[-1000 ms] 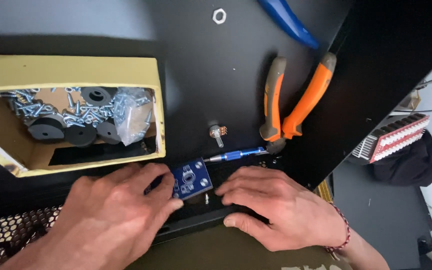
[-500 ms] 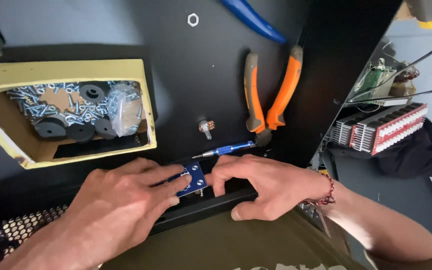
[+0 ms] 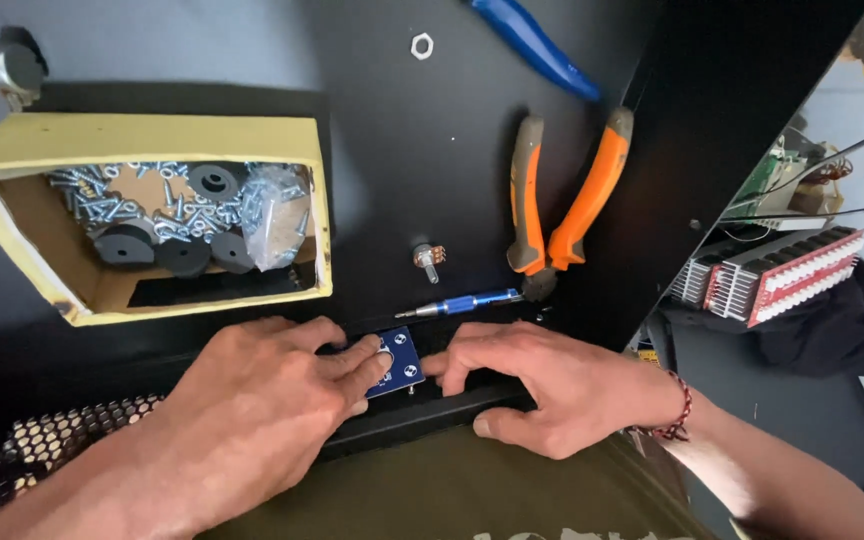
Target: The person uses pliers to manipulate a small component on a blue circuit board placed on a black surface. They then use a screwdriver to tighten screws into the board, securing it in place.
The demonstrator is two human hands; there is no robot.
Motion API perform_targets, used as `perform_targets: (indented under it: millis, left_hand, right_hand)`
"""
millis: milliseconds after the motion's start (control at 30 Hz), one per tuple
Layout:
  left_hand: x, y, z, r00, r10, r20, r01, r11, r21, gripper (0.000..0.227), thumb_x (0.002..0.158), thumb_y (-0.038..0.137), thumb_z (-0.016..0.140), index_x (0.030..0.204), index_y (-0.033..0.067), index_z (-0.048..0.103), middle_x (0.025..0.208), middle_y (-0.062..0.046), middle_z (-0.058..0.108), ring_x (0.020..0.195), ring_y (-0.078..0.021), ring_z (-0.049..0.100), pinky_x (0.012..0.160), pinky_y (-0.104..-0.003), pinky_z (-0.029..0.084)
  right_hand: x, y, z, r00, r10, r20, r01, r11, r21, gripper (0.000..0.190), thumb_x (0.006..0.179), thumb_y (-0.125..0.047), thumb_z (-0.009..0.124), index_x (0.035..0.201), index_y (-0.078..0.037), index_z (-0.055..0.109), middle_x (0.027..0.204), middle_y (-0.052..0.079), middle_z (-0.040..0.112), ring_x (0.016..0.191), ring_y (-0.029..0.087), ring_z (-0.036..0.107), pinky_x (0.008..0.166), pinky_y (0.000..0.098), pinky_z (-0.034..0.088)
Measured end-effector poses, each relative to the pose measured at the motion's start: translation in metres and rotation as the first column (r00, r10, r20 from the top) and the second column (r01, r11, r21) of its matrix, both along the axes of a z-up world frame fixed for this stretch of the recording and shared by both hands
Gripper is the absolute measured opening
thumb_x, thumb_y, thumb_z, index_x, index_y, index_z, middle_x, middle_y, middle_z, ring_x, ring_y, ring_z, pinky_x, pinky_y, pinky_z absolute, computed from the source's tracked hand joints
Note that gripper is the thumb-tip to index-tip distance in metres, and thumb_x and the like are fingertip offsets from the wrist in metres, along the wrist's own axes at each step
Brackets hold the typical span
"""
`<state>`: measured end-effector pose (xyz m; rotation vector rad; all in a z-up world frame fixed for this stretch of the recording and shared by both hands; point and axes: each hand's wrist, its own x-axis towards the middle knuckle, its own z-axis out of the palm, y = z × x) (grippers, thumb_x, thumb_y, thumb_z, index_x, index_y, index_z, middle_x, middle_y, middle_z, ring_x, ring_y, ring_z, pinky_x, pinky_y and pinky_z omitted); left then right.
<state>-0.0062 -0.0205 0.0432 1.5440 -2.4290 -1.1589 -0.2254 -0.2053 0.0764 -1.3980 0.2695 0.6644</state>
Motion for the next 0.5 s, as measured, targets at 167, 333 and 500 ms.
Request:
perform_targets:
  millis: [167,333,500]
  left_hand:
    - [-0.001,0.000,-0.005,1.000,-0.012,0.007,0.012,1.000,0.025,0.046,0.096,0.038,0.060,0.137,0.0190,0.065,0.127,0.008,0.071,0.096,-0.0224,0.063,0.061,-0.044,0.059]
    - [0.005,0.001,0.000,0.992,0.129,-0.009,-0.129,0.991,0.040,0.035,0.095,0.044,0.065,0.125,0.0259,0.068,0.113,0.012,0.074,0.097,-0.0178,0.064,0.060,-0.044,0.058]
    - [0.008,0.008,-0.004,0.972,0.178,-0.155,-0.191,0.979,-0.071,0.036,0.099,0.037,0.058,0.127,0.0175,0.069,0.125,0.005,0.073,0.094,-0.0187,0.063,0.053,-0.042,0.058]
  right_hand:
    - [0.008,-0.002,0.008,0.997,0.021,0.070,-0.010,0.988,-0.152,0.018,0.089,-0.015,0.061,0.106,-0.008,0.059,0.126,0.016,0.069,0.119,0.033,0.067,0.094,0.0441,0.052]
    - [0.026,0.001,0.014,0.964,-0.073,0.254,0.171,0.905,-0.390,0.015,0.101,-0.012,0.055,0.105,-0.001,0.065,0.092,0.010,0.071,0.077,0.026,0.066,0.073,0.0363,0.053]
    - [0.018,0.011,0.003,0.957,0.101,0.273,0.124,0.707,-0.696,0.021,0.099,-0.002,0.058,0.118,0.006,0.062,0.100,0.014,0.065,0.085,0.031,0.064,0.068,0.0415,0.055]
